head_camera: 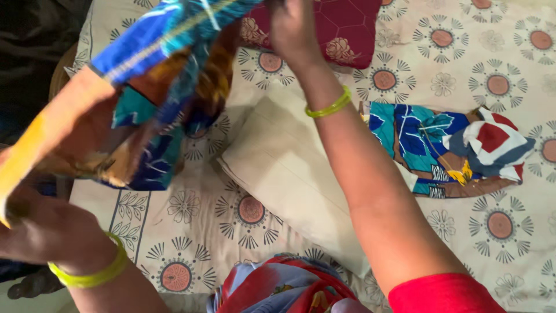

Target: The person places pillowcases onto pillows on a bed by hand, smoothing the fabric and folding the edges to secure them.

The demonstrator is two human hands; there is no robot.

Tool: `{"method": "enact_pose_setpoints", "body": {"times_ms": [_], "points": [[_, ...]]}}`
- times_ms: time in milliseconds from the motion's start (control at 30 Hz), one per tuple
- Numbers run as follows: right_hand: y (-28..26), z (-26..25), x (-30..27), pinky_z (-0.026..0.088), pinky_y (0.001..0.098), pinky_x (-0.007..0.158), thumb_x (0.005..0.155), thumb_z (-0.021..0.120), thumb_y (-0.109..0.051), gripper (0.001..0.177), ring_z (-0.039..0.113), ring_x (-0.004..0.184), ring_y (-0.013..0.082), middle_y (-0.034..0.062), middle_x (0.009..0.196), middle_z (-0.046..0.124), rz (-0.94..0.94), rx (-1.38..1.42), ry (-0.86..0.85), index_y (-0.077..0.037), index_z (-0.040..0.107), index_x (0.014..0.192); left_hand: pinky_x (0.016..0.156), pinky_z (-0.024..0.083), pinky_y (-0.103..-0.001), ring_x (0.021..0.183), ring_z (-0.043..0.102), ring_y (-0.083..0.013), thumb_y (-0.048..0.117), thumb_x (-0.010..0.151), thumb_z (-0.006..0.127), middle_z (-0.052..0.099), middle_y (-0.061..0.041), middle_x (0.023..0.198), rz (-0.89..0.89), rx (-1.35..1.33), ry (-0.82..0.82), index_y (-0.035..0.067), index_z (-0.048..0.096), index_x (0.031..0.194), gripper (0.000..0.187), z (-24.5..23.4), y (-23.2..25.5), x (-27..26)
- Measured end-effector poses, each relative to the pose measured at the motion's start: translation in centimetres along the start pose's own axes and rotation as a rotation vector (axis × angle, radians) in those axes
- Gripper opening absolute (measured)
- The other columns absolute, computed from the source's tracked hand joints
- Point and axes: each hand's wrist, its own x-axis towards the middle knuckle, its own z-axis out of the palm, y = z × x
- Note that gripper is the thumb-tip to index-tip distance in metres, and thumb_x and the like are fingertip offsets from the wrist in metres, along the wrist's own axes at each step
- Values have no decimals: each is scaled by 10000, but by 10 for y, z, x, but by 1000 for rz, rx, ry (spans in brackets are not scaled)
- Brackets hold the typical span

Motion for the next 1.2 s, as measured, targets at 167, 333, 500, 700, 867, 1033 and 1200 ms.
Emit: {"method": "enact_pose_setpoints", "body": {"times_ms": [167,333,500,700,867,1033,1200], "points": [[8,-30,-45,544,327,889,1048,468,56,252,629,1002,187,69,1099,657,294,540,-176,-24,625,1229,840,451,-406,950,566,-304,288,899,935,608,-97,994,166,469,-317,41,621,1080,439,13,15,-65],[104,-29,-150,482,344,1110,927,485,171,375,651,1233,246,132,1262,700,280,191,-253,-31,642,1201,789,464,-432,862,574,-318,167,766,905,621,-92,891,-145,400,-533,69,637,939,334,55,-49,-164],[208,-52,-266,447,453,1087,828,683,-14,525,550,1284,412,230,1351,582,344,-386,-408,-34,552,1337,777,522,-467,889,650,-393,299,872,763,686,-190,975,-556,535,-926,40,712,1055,321,81,-112,-262],[238,-92,-312,415,514,1091,952,593,-464,701,483,1358,400,225,1462,505,972,-704,-596,-92,426,1522,966,444,-578,1207,519,-433,322,711,771,560,-196,1310,-231,695,-1004,55,634,1250,617,113,-122,-304],[228,-103,-312,331,591,1129,963,441,-637,803,424,1433,371,180,1560,440,1127,-710,-707,-106,362,1560,1024,391,-605,1373,390,-493,137,766,629,390,-226,1525,212,549,-1236,283,652,1321,574,156,-128,-294],[224,-91,-294,340,585,1121,937,454,-692,859,456,1412,365,194,1518,490,1076,-680,-723,-102,375,1556,1050,418,-583,1356,419,-511,120,872,604,349,-252,1589,114,569,-1290,189,654,1210,348,187,-152,-306],[200,-90,-262,469,465,1067,866,498,-754,859,624,1255,366,201,1321,675,1072,-607,-786,-90,597,1402,996,476,-515,1166,565,-472,-39,776,573,530,-293,1368,-310,530,-1055,-33,606,1333,558,202,-202,-297]]}}
